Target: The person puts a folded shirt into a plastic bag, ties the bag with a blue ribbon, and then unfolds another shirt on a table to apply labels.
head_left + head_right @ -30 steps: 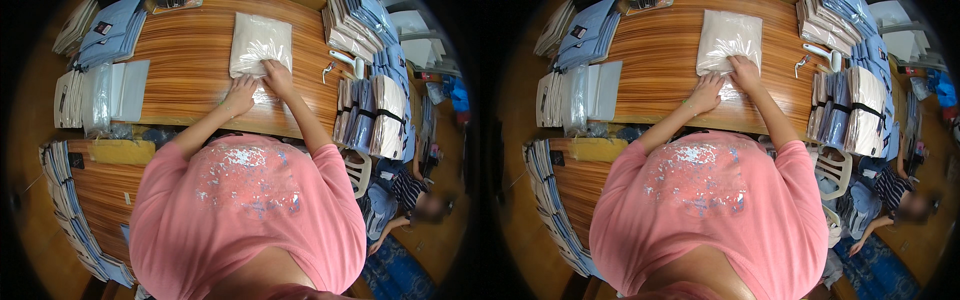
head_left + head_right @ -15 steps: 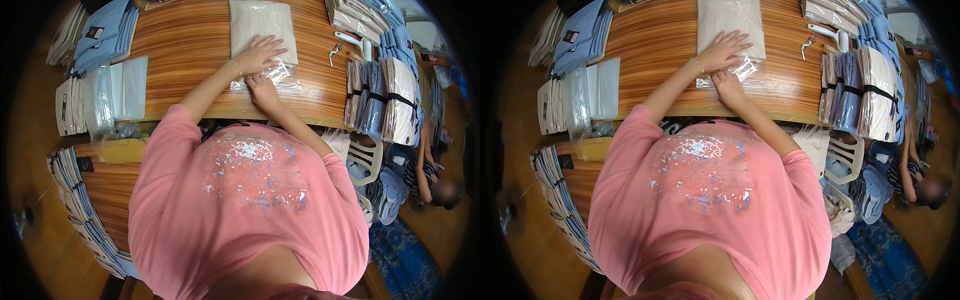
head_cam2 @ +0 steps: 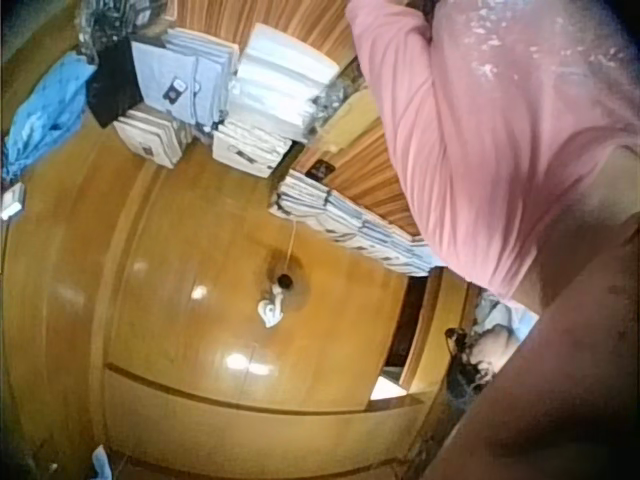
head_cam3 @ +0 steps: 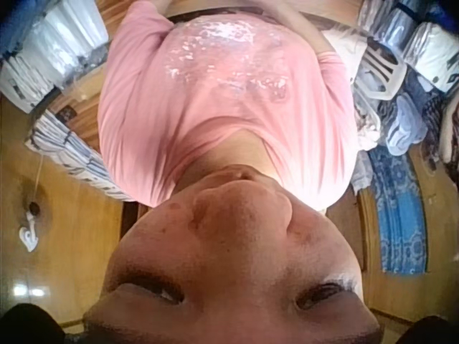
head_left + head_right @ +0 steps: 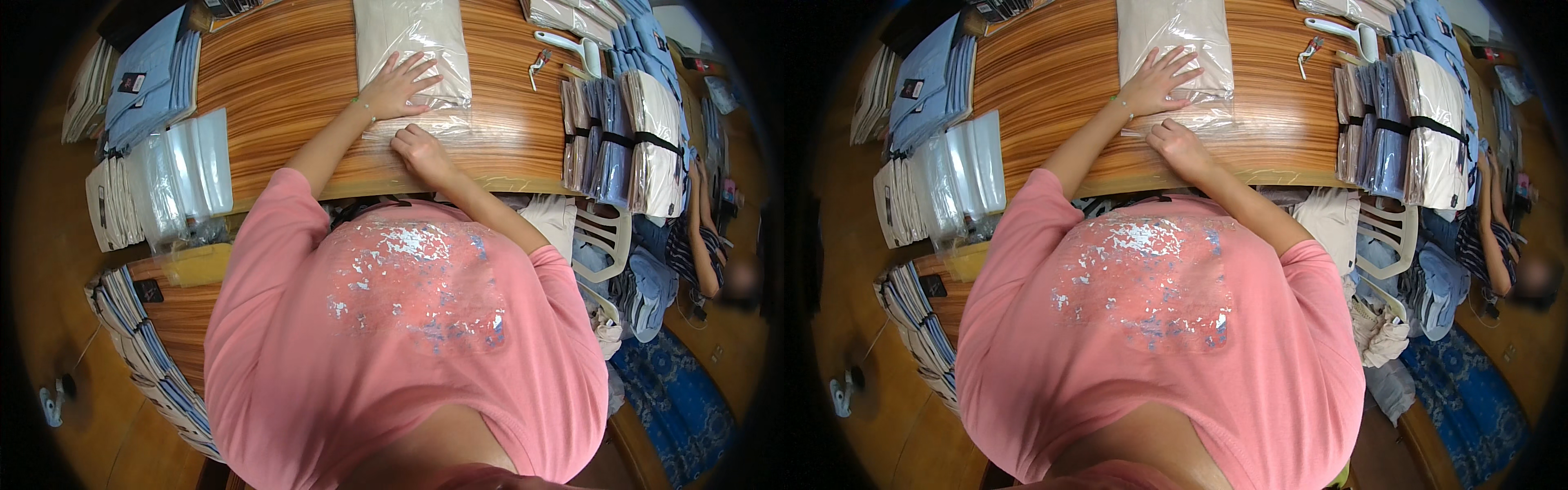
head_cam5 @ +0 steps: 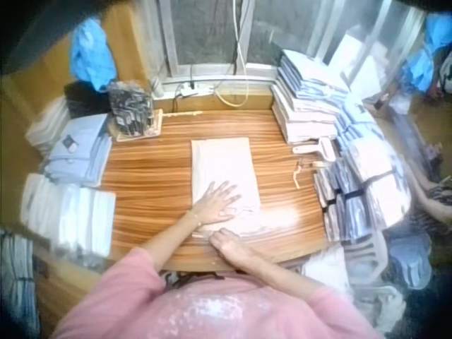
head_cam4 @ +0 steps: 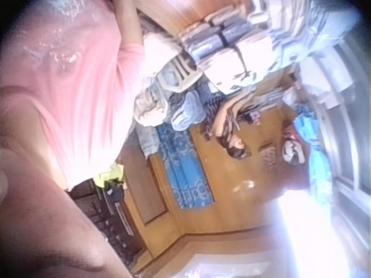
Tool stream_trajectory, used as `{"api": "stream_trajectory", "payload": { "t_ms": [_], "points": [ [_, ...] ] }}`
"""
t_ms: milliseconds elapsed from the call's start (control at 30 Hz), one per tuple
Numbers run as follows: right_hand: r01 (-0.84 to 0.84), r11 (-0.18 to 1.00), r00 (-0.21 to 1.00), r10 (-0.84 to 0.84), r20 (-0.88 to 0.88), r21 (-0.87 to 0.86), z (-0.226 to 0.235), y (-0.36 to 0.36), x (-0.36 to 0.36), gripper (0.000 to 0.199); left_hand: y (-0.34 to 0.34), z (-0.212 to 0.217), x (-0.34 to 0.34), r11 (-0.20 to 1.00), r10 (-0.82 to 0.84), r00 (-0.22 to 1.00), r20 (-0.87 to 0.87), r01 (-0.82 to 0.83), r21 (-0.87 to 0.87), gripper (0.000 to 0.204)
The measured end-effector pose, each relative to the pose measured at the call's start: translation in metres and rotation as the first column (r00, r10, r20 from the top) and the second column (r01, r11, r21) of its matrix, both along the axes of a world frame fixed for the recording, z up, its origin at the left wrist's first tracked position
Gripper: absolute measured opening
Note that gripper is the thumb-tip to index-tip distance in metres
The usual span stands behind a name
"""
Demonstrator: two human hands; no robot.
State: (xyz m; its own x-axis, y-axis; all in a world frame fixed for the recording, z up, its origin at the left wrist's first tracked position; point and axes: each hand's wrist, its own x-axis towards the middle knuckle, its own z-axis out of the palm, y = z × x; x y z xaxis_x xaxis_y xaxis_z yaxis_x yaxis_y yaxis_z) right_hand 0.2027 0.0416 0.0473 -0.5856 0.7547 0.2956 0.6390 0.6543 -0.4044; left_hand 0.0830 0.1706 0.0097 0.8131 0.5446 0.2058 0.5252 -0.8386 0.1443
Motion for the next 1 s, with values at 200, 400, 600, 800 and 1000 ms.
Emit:
{"api": "stream_trajectory", "payload": {
  "t_ms": [200,400,600,800,1000],
  "points": [
    [-0.063,0.997,0.998,0.063,0.007,-0.035,0.010,-0.019,-0.001,0.010,-0.001,0.001,-0.001,1.000,-0.009,1.000,0.002,0.009,0.008,0.065],
    [0.127,0.976,0.991,-0.131,-0.010,-0.174,-0.009,-0.019,-0.008,0.012,-0.001,-0.001,-0.001,1.000,-0.020,1.000,-0.003,0.020,-0.001,0.065],
    [0.151,0.957,0.985,-0.124,0.121,-0.246,-0.012,-0.006,-0.023,0.015,0.000,-0.002,-0.001,1.000,-0.022,1.000,0.000,0.022,-0.005,0.065],
    [-0.196,0.980,0.969,0.190,0.156,0.025,0.004,-0.027,-0.024,0.014,0.000,-0.002,-0.001,1.000,-0.026,1.000,0.012,0.026,-0.003,0.065],
    [0.224,0.974,0.962,-0.228,0.148,0.045,0.016,0.000,0.058,0.017,-0.002,0.001,0.000,1.000,-0.023,1.000,0.000,0.023,-0.005,0.064]
  ]
}}
